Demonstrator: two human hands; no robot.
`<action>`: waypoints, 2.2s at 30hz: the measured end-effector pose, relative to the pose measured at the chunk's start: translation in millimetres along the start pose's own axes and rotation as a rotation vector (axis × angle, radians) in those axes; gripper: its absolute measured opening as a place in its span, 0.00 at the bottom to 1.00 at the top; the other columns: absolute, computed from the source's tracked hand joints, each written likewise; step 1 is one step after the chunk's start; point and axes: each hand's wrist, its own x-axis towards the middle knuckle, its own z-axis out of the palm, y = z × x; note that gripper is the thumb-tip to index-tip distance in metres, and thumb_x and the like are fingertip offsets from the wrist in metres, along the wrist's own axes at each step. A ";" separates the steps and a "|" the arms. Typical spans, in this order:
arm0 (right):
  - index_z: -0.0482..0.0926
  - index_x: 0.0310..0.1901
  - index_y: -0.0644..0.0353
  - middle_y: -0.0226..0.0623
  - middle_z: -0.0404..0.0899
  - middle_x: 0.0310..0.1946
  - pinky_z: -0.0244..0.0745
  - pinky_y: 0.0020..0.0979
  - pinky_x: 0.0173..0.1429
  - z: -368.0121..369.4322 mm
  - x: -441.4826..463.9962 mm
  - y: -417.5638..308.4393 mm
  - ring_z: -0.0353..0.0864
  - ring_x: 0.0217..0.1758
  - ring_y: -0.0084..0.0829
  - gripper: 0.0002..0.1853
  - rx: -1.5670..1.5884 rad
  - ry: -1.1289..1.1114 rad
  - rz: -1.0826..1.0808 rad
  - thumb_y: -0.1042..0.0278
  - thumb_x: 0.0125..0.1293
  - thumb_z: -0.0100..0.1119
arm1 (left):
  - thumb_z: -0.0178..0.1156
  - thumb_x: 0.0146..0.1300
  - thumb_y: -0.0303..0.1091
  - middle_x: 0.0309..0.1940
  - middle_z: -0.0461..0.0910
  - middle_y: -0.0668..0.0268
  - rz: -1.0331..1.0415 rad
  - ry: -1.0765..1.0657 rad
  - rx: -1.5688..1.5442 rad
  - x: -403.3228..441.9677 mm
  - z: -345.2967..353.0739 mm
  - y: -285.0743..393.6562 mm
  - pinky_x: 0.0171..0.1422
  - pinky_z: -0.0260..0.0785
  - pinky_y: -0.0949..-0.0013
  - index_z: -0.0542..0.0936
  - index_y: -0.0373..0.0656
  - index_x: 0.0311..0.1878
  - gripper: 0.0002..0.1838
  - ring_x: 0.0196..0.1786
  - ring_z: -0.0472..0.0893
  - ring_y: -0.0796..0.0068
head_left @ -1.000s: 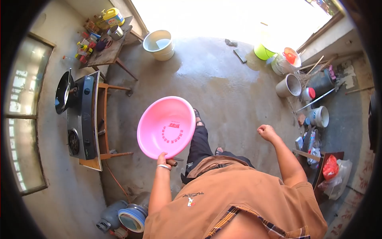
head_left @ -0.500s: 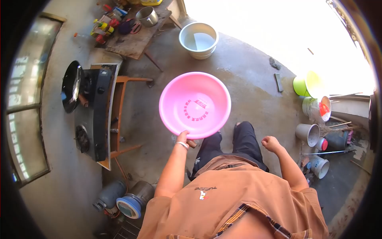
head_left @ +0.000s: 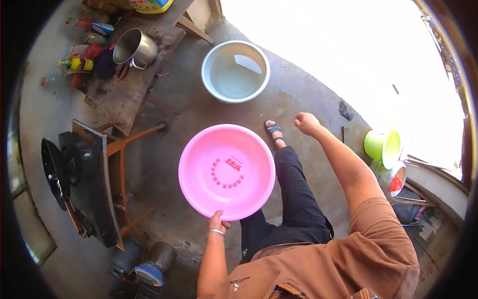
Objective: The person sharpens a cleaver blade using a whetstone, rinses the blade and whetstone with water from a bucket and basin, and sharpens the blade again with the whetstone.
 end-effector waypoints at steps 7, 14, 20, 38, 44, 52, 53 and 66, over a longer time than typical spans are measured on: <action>0.75 0.55 0.56 0.45 0.76 0.54 0.69 0.40 0.62 -45.3 209.3 -79.1 0.75 0.58 0.42 0.23 -0.189 0.037 -0.076 0.53 0.62 0.54 | 0.58 0.54 0.29 0.23 0.74 0.55 -0.069 0.139 -0.226 26.0 79.8 -8.5 0.12 0.53 0.65 0.70 0.36 0.45 0.15 0.13 0.68 0.65; 0.58 0.68 0.64 0.51 0.66 0.63 0.60 0.40 0.70 -19.6 337.4 -153.7 0.62 0.69 0.46 0.43 -0.430 0.298 -0.294 0.44 0.57 0.58 | 0.58 0.54 0.31 0.23 0.73 0.57 -0.061 0.110 -0.396 85.1 101.1 -20.1 0.16 0.56 0.65 0.70 0.37 0.44 0.15 0.14 0.68 0.65; 0.66 0.61 0.66 0.58 0.71 0.56 0.68 0.45 0.62 37.7 414.3 -190.2 0.70 0.61 0.51 0.40 -0.497 0.063 -0.262 0.42 0.55 0.60 | 0.57 0.57 0.35 0.29 0.74 0.61 -0.095 0.021 -0.443 117.0 33.0 -27.6 0.20 0.54 0.69 0.71 0.40 0.46 0.15 0.21 0.71 0.68; 0.74 0.40 0.61 0.50 0.81 0.34 0.74 0.45 0.46 -16.6 285.0 -119.4 0.80 0.40 0.51 0.21 -0.383 0.276 -0.412 0.48 0.61 0.59 | 0.58 0.52 0.23 0.36 0.76 0.60 0.189 0.330 -0.513 201.7 17.6 -125.5 0.13 0.59 0.70 0.71 0.36 0.51 0.20 0.22 0.76 0.68; 0.71 0.37 0.60 0.51 0.80 0.29 0.72 0.47 0.41 9.5 225.9 -124.3 0.80 0.34 0.53 0.17 -0.290 0.308 -0.506 0.53 0.64 0.58 | 0.58 0.53 0.26 0.24 0.75 0.62 0.119 0.372 -0.582 200.3 47.3 -109.0 0.10 0.52 0.70 0.73 0.39 0.46 0.16 0.11 0.66 0.71; 0.71 0.39 0.59 0.53 0.79 0.30 0.71 0.49 0.40 39.5 184.5 -151.5 0.79 0.36 0.56 0.15 -0.327 0.391 -0.591 0.56 0.64 0.57 | 0.59 0.52 0.26 0.26 0.75 0.63 0.061 0.339 -0.616 235.7 27.6 -135.7 0.10 0.49 0.72 0.72 0.43 0.45 0.15 0.11 0.67 0.73; 0.70 0.39 0.59 0.53 0.79 0.31 0.71 0.49 0.40 44.2 179.5 -152.9 0.79 0.36 0.56 0.15 -0.299 0.393 -0.573 0.55 0.64 0.56 | 0.58 0.52 0.23 0.28 0.75 0.63 0.033 0.271 -0.635 239.2 23.5 -139.2 0.10 0.48 0.74 0.70 0.46 0.51 0.21 0.12 0.68 0.75; 0.70 0.40 0.61 0.52 0.79 0.32 0.72 0.48 0.41 64.1 139.7 -143.9 0.79 0.36 0.54 0.15 -0.350 0.462 -0.542 0.56 0.65 0.55 | 0.59 0.49 0.23 0.26 0.73 0.62 0.065 0.278 -0.602 273.4 13.9 -158.8 0.09 0.51 0.72 0.69 0.42 0.48 0.20 0.11 0.67 0.73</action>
